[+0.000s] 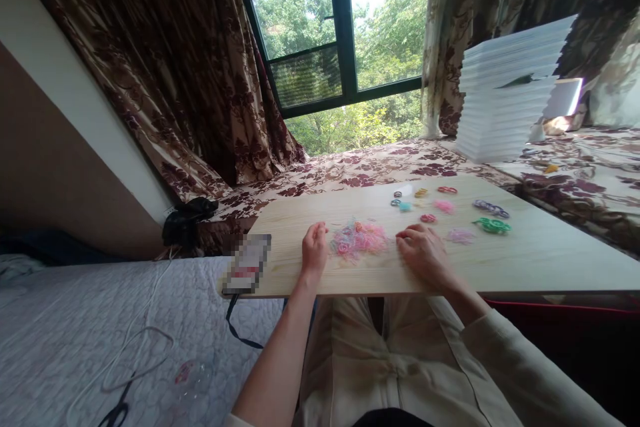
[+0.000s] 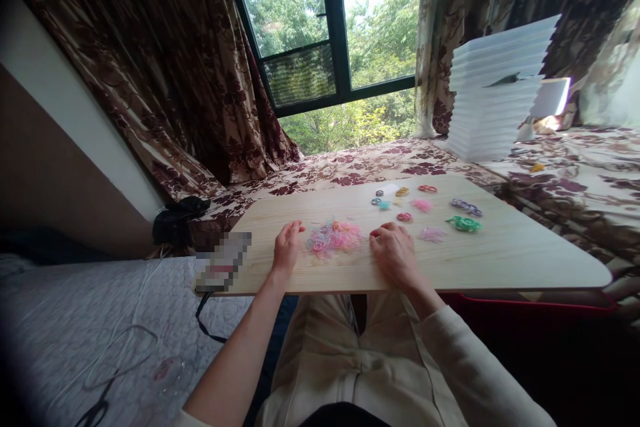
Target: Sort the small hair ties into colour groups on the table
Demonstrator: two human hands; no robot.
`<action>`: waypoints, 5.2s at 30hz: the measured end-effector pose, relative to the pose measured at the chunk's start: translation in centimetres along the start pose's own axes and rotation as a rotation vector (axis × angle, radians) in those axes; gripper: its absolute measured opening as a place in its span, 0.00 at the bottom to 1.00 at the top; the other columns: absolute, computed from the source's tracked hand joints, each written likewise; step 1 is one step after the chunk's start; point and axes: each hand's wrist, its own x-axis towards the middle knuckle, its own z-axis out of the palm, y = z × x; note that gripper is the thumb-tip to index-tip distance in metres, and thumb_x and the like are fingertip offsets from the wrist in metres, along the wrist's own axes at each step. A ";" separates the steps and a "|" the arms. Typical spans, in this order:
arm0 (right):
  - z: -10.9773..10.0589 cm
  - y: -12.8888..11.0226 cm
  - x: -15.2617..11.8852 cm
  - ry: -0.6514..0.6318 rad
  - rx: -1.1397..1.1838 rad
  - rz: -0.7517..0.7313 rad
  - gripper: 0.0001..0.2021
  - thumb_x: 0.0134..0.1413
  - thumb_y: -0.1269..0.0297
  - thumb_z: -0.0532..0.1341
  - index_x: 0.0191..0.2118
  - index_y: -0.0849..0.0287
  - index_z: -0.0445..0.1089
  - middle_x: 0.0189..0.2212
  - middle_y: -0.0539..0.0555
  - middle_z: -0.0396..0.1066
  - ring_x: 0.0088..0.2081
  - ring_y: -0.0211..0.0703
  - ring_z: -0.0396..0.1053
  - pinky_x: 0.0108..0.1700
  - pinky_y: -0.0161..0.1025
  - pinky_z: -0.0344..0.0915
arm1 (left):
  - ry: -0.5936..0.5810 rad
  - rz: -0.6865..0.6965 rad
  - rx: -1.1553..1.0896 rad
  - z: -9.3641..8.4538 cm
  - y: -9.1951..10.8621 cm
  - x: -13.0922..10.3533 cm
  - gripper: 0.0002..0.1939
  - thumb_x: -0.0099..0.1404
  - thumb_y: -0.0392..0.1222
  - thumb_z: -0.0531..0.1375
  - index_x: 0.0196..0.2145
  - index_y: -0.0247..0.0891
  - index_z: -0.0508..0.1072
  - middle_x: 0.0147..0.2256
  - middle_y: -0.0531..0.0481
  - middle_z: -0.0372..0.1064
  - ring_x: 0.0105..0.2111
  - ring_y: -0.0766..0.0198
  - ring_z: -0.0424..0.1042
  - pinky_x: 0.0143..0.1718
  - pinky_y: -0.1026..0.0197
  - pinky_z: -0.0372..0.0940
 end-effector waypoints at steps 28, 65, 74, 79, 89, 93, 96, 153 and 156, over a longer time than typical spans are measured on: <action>-0.3 -0.5 -0.7 0.020 0.037 -0.124 0.12 0.60 0.62 0.53 0.33 0.55 0.73 0.38 0.55 0.76 0.42 0.46 0.70 0.44 0.41 0.59 | -0.013 0.020 -0.005 -0.2 0.0 -0.3 0.18 0.62 0.55 0.54 0.34 0.37 0.75 0.34 0.44 0.77 0.41 0.56 0.75 0.47 0.55 0.67; -6.7 9.4 -1.3 0.139 -0.059 0.119 0.21 0.56 0.68 0.51 0.51 0.59 0.75 0.50 0.60 0.76 0.52 0.51 0.71 0.54 0.47 0.66 | 0.002 0.025 0.009 -0.5 -0.1 -0.4 0.22 0.58 0.59 0.56 0.35 0.37 0.76 0.34 0.44 0.77 0.39 0.53 0.74 0.46 0.54 0.66; -6.9 7.3 -1.0 0.194 0.024 0.118 0.23 0.60 0.64 0.48 0.56 0.57 0.71 0.50 0.59 0.76 0.49 0.52 0.73 0.50 0.47 0.68 | 0.004 0.019 -0.027 -0.2 0.1 -0.4 0.20 0.58 0.58 0.56 0.33 0.38 0.75 0.32 0.45 0.76 0.38 0.55 0.74 0.43 0.56 0.67; -3.6 2.6 -0.4 0.111 0.141 -0.036 0.20 0.62 0.64 0.49 0.53 0.55 0.73 0.52 0.57 0.74 0.55 0.49 0.70 0.56 0.47 0.65 | 0.004 0.016 -0.019 -0.1 0.2 -0.4 0.18 0.60 0.56 0.56 0.33 0.39 0.75 0.33 0.45 0.76 0.38 0.56 0.74 0.43 0.56 0.67; 1.3 -0.1 6.1 -0.266 0.091 -0.008 0.16 0.62 0.56 0.60 0.52 0.59 0.69 0.49 0.56 0.71 0.46 0.44 0.71 0.47 0.48 0.71 | 0.006 0.036 -0.036 0.1 0.1 -0.4 0.13 0.63 0.47 0.55 0.32 0.38 0.75 0.32 0.45 0.76 0.39 0.56 0.74 0.44 0.57 0.68; 1.6 -1.1 8.4 -0.374 0.020 0.054 0.16 0.63 0.56 0.60 0.53 0.58 0.69 0.52 0.56 0.69 0.48 0.45 0.70 0.48 0.48 0.70 | -0.001 0.040 -0.047 0.1 0.1 -0.3 0.12 0.63 0.46 0.54 0.34 0.37 0.75 0.33 0.45 0.76 0.39 0.57 0.75 0.44 0.57 0.68; 1.8 -1.7 9.2 -0.430 -0.013 0.086 0.17 0.63 0.56 0.60 0.53 0.58 0.69 0.52 0.56 0.69 0.48 0.45 0.70 0.48 0.48 0.70 | -0.005 0.044 -0.048 0.1 0.0 -0.3 0.13 0.64 0.46 0.54 0.34 0.37 0.75 0.33 0.46 0.76 0.38 0.58 0.74 0.44 0.57 0.68; -8.2 3.9 -3.4 -0.025 -0.038 -0.052 0.17 0.58 0.56 0.53 0.41 0.54 0.77 0.41 0.57 0.78 0.38 0.47 0.75 0.41 0.40 0.68 | -0.003 0.023 -0.026 -0.2 0.3 -0.6 0.17 0.60 0.53 0.56 0.32 0.38 0.75 0.33 0.45 0.76 0.37 0.55 0.74 0.43 0.57 0.68; -5.8 1.7 -3.2 -0.091 0.040 -0.129 0.17 0.57 0.59 0.52 0.39 0.55 0.78 0.37 0.56 0.78 0.36 0.45 0.75 0.40 0.38 0.68 | -0.002 0.035 -0.029 -0.2 0.4 -0.6 0.16 0.60 0.54 0.55 0.31 0.38 0.74 0.32 0.44 0.76 0.37 0.55 0.74 0.42 0.57 0.68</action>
